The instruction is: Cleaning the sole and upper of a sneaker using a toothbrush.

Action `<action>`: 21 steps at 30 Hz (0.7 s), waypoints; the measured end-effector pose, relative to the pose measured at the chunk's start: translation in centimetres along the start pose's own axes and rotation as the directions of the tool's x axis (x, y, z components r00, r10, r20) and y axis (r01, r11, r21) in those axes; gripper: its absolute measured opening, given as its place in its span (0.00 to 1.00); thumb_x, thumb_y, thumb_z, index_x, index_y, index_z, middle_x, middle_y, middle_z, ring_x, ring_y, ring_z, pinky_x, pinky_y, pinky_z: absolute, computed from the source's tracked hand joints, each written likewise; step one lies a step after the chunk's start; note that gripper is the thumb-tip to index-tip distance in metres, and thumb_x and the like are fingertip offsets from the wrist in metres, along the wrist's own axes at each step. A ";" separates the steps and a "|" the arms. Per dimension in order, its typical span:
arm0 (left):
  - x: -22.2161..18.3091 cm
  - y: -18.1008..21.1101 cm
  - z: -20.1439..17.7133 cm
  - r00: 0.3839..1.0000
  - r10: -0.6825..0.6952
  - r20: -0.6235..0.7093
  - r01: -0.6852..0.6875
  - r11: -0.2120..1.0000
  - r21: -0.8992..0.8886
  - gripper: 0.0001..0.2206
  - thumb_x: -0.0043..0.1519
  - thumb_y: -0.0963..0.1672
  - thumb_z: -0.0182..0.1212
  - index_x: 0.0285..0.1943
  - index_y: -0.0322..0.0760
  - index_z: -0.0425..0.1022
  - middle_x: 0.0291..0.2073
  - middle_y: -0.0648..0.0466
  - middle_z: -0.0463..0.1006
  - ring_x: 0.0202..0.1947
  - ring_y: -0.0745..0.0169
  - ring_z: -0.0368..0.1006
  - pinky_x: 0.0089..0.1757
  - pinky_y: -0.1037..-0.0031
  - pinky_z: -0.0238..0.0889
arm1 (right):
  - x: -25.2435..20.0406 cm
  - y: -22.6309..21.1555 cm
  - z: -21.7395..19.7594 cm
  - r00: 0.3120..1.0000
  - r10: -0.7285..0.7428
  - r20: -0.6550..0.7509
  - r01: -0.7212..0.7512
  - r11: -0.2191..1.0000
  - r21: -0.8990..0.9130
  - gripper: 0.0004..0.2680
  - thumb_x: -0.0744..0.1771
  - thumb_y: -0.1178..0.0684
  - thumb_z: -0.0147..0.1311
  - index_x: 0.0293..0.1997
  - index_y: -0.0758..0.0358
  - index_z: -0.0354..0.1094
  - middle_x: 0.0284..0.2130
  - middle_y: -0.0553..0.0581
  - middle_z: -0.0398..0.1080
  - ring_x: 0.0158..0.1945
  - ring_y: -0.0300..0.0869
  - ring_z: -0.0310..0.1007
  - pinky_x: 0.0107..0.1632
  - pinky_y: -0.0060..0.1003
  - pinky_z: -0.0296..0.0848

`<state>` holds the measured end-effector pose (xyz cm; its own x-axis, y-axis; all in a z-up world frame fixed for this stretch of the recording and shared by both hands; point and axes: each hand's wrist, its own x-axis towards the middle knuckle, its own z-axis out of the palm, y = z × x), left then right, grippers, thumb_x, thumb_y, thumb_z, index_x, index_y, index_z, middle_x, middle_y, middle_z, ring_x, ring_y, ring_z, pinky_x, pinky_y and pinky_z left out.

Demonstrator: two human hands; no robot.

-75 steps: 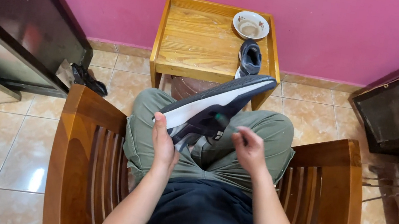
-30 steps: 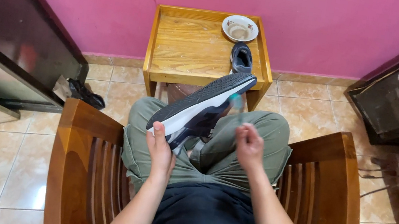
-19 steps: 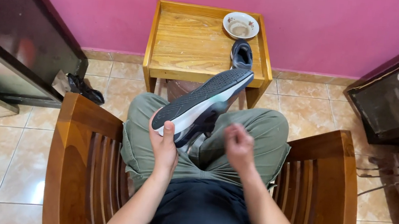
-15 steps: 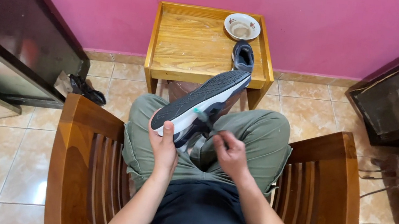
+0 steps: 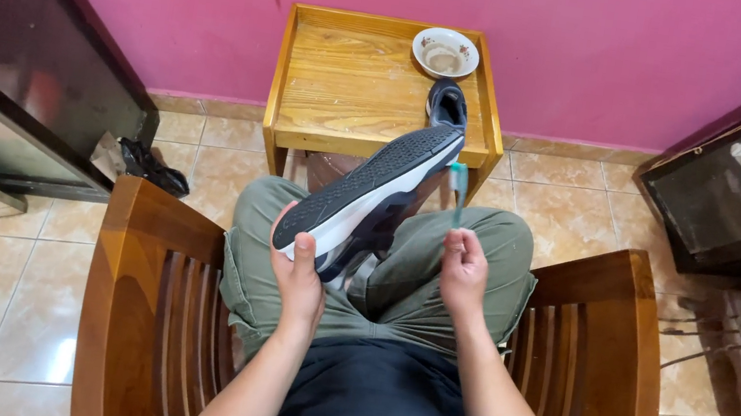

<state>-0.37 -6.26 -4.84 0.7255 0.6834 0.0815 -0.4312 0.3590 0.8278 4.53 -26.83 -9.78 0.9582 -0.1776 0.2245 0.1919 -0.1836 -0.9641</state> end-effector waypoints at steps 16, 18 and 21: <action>-1.9 5.4 3.5 0.989 -0.138 -0.051 0.129 0.981 -0.145 0.27 0.62 0.54 0.60 0.65 0.35 0.70 0.49 0.48 0.78 0.47 0.63 0.73 0.51 0.68 0.71 | -3.1 1.1 2.9 0.959 -0.232 0.165 0.225 0.973 0.060 0.07 0.70 0.52 0.48 0.37 0.61 0.71 0.13 0.53 0.56 0.21 0.38 0.57 0.26 0.35 0.59; -0.9 3.2 2.0 0.991 -0.128 -0.037 0.122 0.984 -0.126 0.28 0.63 0.55 0.60 0.65 0.34 0.70 0.49 0.48 0.77 0.47 0.64 0.73 0.51 0.69 0.71 | -3.4 1.1 3.1 0.894 -0.324 0.310 0.330 0.943 0.034 0.05 0.68 0.53 0.55 0.35 0.59 0.71 0.11 0.52 0.58 0.16 0.39 0.58 0.24 0.32 0.64; 0.6 1.1 0.3 0.991 -0.122 -0.045 0.116 0.986 -0.122 0.28 0.63 0.54 0.61 0.66 0.35 0.70 0.48 0.45 0.78 0.47 0.60 0.75 0.51 0.66 0.72 | -2.3 -0.5 2.0 0.933 -0.281 0.227 0.297 0.954 -0.043 0.06 0.68 0.55 0.54 0.34 0.62 0.72 0.12 0.62 0.57 0.16 0.49 0.58 0.24 0.42 0.63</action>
<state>-0.23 -5.66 -3.68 0.7476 0.6626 -0.0455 -0.4063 0.5104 0.7579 2.71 -24.37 -10.14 0.8880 0.1052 0.4477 0.4588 -0.2694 -0.8467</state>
